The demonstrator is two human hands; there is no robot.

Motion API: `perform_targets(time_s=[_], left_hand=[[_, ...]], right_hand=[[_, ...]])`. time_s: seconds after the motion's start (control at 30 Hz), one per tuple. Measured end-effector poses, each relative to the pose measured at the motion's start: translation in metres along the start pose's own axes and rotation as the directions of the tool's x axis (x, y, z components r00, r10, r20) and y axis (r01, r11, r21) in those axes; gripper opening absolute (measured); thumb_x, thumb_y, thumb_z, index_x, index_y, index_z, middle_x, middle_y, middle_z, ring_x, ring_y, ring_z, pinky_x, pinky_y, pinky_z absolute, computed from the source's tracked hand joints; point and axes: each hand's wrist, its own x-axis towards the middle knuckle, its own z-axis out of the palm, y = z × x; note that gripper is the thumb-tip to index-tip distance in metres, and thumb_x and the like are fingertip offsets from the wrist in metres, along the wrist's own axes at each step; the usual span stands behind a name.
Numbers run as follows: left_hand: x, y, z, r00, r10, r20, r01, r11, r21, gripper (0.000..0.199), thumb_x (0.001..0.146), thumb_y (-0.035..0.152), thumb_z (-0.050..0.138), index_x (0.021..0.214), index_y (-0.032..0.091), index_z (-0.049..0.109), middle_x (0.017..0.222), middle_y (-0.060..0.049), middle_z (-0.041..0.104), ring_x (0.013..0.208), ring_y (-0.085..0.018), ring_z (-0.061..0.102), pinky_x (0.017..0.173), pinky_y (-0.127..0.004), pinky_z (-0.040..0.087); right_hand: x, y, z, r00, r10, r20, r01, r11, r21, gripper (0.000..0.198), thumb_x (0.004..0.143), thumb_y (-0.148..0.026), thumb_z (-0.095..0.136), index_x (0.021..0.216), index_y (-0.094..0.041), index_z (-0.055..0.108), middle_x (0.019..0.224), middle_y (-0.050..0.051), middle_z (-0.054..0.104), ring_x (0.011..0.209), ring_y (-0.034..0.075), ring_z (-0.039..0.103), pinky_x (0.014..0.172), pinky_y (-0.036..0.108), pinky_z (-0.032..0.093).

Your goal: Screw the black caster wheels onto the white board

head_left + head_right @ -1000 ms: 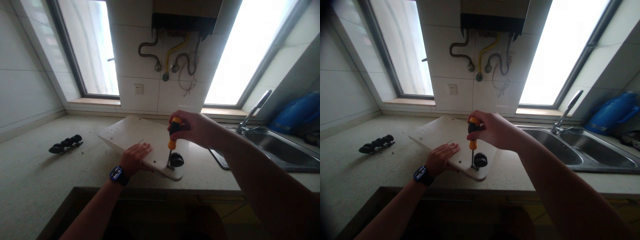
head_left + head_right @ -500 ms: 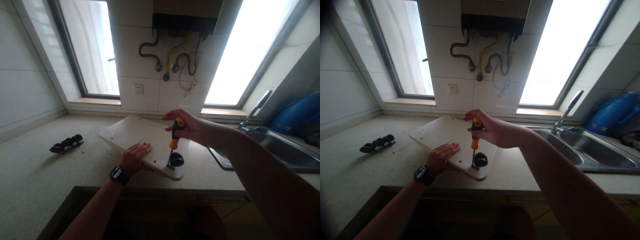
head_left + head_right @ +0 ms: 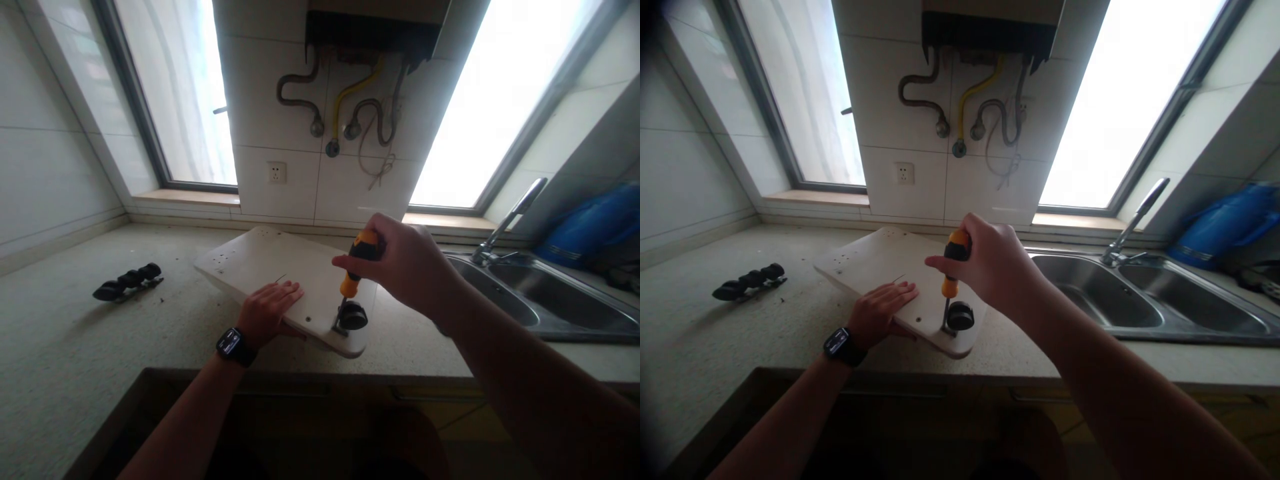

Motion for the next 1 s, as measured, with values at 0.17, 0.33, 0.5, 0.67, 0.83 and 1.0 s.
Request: perform_targets(time_s=[0.17,0.33,0.5,0.67,0.83,1.0], left_hand=[[0.000,-0.001,0.002,0.999,0.014,-0.035,-0.013,1.000,0.020,0.083,0.076,0.078,0.068,0.132,0.016,0.065,0.134,-0.015,0.070,0.121,-0.034,0.068,0.105,-0.052,0.053],[0.000,-0.002,0.002,0.999,0.023,-0.040,-0.021,0.999,0.032,0.085,0.075,0.081,0.065,0.132,0.017,0.065,0.134,-0.014,0.070,0.121,-0.033,0.068,0.106,-0.051,0.054],[-0.001,-0.003,0.003,0.999,0.028,-0.047,-0.026,0.999,0.037,0.085,0.076,0.082,0.064,0.132,0.017,0.064,0.134,-0.014,0.070,0.121,-0.033,0.068,0.106,-0.050,0.053],[0.000,-0.001,0.002,0.998,0.031,-0.050,-0.029,0.999,0.042,0.085,0.076,0.082,0.063,0.132,0.017,0.064,0.134,-0.014,0.070,0.121,-0.033,0.068,0.106,-0.049,0.053],[0.001,0.003,0.003,0.998,0.024,-0.058,-0.021,0.998,0.051,0.080,0.080,0.079,0.063,0.131,0.017,0.065,0.134,-0.014,0.070,0.121,-0.032,0.068,0.106,-0.049,0.053],[0.000,0.001,0.004,0.998,0.022,-0.054,-0.019,0.998,0.057,0.084,0.078,0.081,0.063,0.132,0.017,0.064,0.135,-0.014,0.070,0.122,-0.032,0.068,0.106,-0.049,0.053]], right_hand=[[0.001,0.002,0.001,0.994,-0.084,0.063,0.088,0.994,-0.069,0.042,0.083,-0.057,0.073,0.094,-0.022,0.053,0.071,-0.001,0.060,0.058,0.014,0.050,0.054,0.030,0.037],[0.017,0.019,-0.011,0.836,-0.330,0.438,0.196,0.926,0.323,0.054,0.098,-0.035,0.057,0.146,-0.024,0.036,0.128,0.013,0.062,0.100,0.021,0.066,0.080,0.035,0.053],[0.025,0.018,-0.021,0.746,-0.372,0.553,0.071,0.869,0.489,0.032,0.092,-0.027,0.065,0.123,-0.024,0.055,0.122,0.006,0.069,0.110,0.019,0.068,0.091,0.032,0.053],[0.019,-0.001,-0.023,0.899,-0.189,0.394,0.173,0.982,0.075,0.029,0.084,-0.044,0.076,0.098,-0.023,0.061,0.079,-0.002,0.069,0.066,0.014,0.062,0.061,0.028,0.046],[0.013,-0.012,-0.017,0.969,-0.056,0.239,0.119,0.959,-0.257,0.043,0.080,-0.060,0.073,0.080,-0.021,0.055,0.063,-0.001,0.057,0.051,0.012,0.045,0.048,0.028,0.030],[0.016,-0.011,-0.010,0.969,-0.070,0.236,0.143,0.941,-0.306,0.041,0.087,-0.059,0.063,0.093,-0.020,0.057,0.072,0.003,0.061,0.059,0.015,0.050,0.054,0.030,0.033]])
